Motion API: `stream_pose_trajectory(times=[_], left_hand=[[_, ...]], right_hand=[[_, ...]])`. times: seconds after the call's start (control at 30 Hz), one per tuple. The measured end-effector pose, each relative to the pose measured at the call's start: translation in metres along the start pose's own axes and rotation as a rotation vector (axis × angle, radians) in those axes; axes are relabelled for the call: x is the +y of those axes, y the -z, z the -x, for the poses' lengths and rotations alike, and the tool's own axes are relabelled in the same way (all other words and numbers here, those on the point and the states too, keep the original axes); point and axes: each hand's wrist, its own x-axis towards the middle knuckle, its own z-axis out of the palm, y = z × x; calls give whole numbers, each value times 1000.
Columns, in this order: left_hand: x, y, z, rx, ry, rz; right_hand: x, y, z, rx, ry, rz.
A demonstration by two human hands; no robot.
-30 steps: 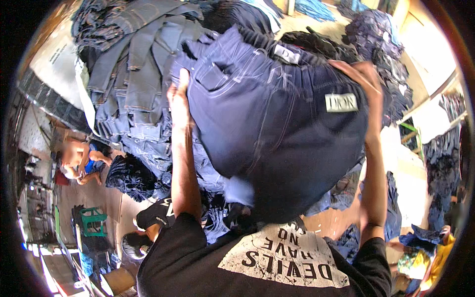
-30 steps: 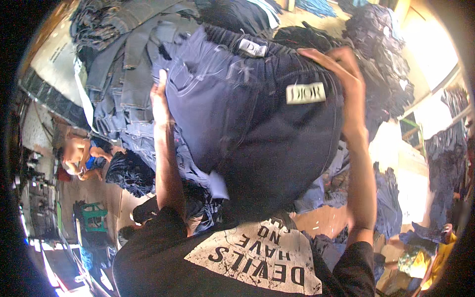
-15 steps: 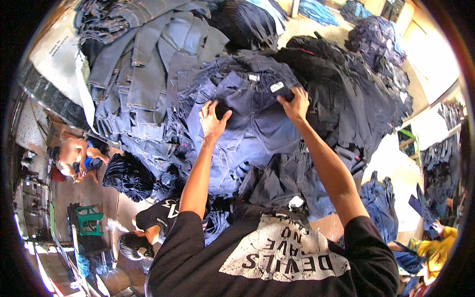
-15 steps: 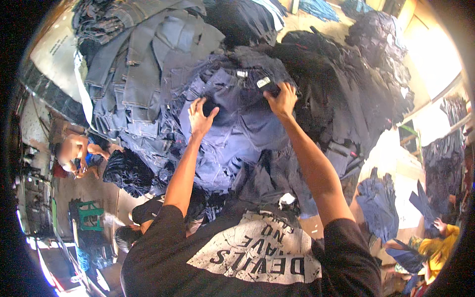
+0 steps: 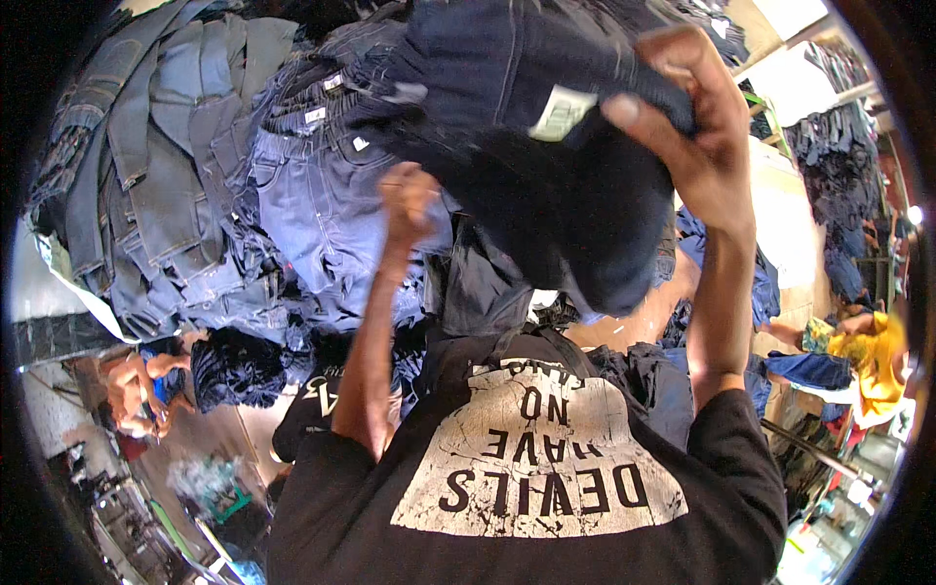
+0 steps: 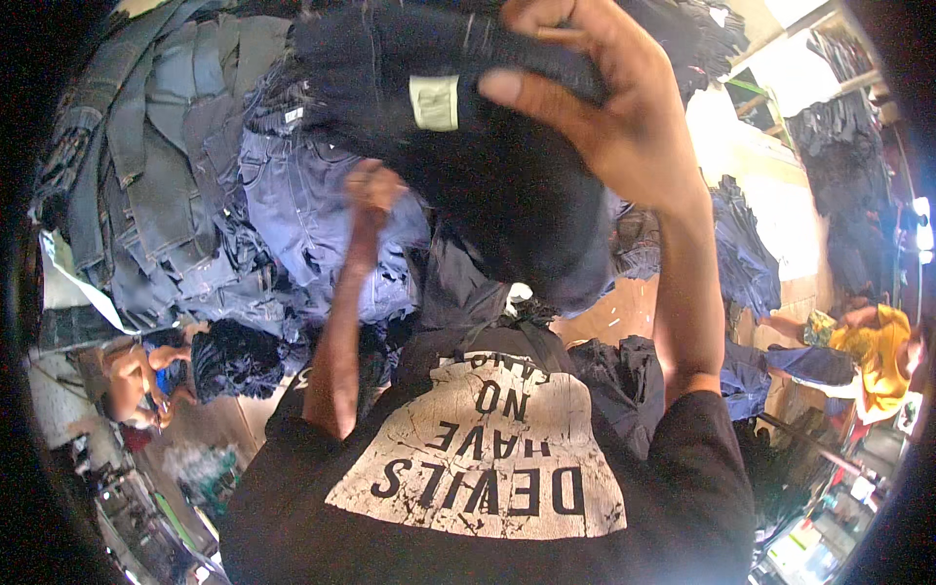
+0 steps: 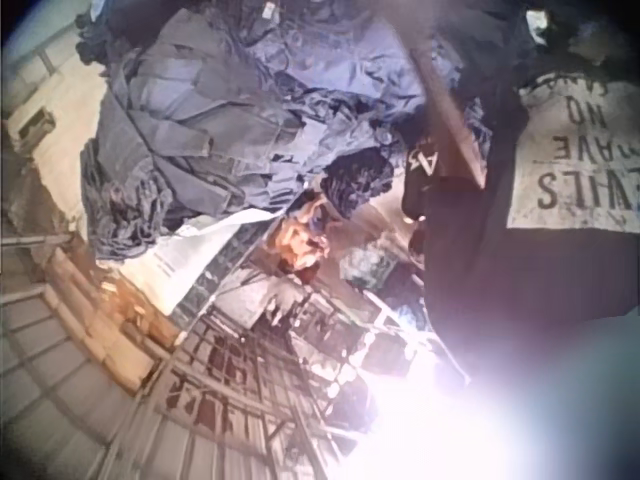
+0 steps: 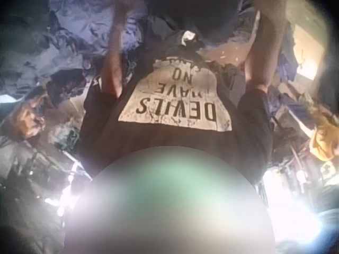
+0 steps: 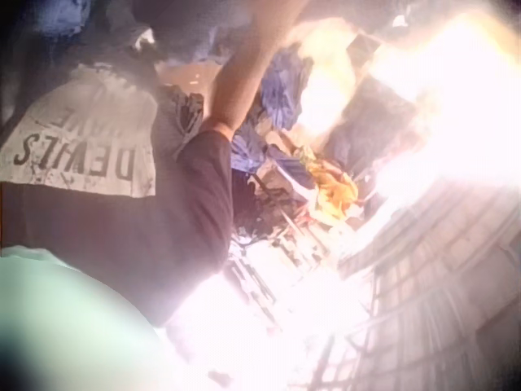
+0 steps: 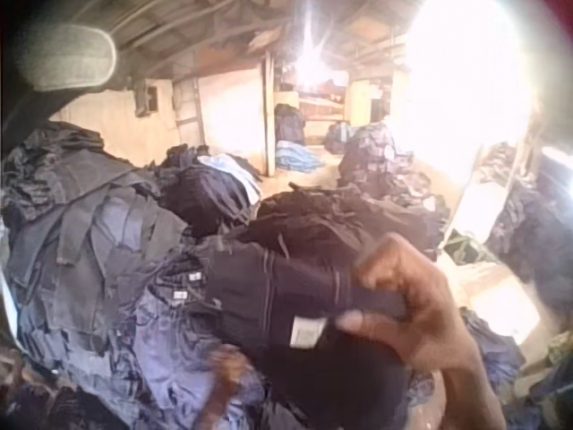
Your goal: The person uses a handheld electric tool to trim threads on a pair of dark shorts, then folds the shorts and places them on a large pile. The person continues folding additional dark garments and stacking them on the pile.
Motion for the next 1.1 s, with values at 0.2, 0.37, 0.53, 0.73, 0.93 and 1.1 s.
stream_pose_trajectory(times=[0.2, 0.37, 0.53, 0.73, 0.93, 1.1], left_hand=[[19, -143, 38, -4, 371, 295], [17, -116, 28, 111, 444, -214], [-78, -123, 60, 208, 595, -840], [-75, -132, 119, 31, 601, -756], [-30, -87, 130, 376, 402, -712], [3, 10, 121, 972, 3, -797]], right_hand=[[32, 46, 81, 260, -326, -89], [182, 63, 215, 350, -818, 104], [306, -89, 359, 185, -864, 315], [274, -114, 316, 78, -669, 790], [196, -227, 84, 109, -89, 184], [187, -321, -37, 69, -396, 552]])
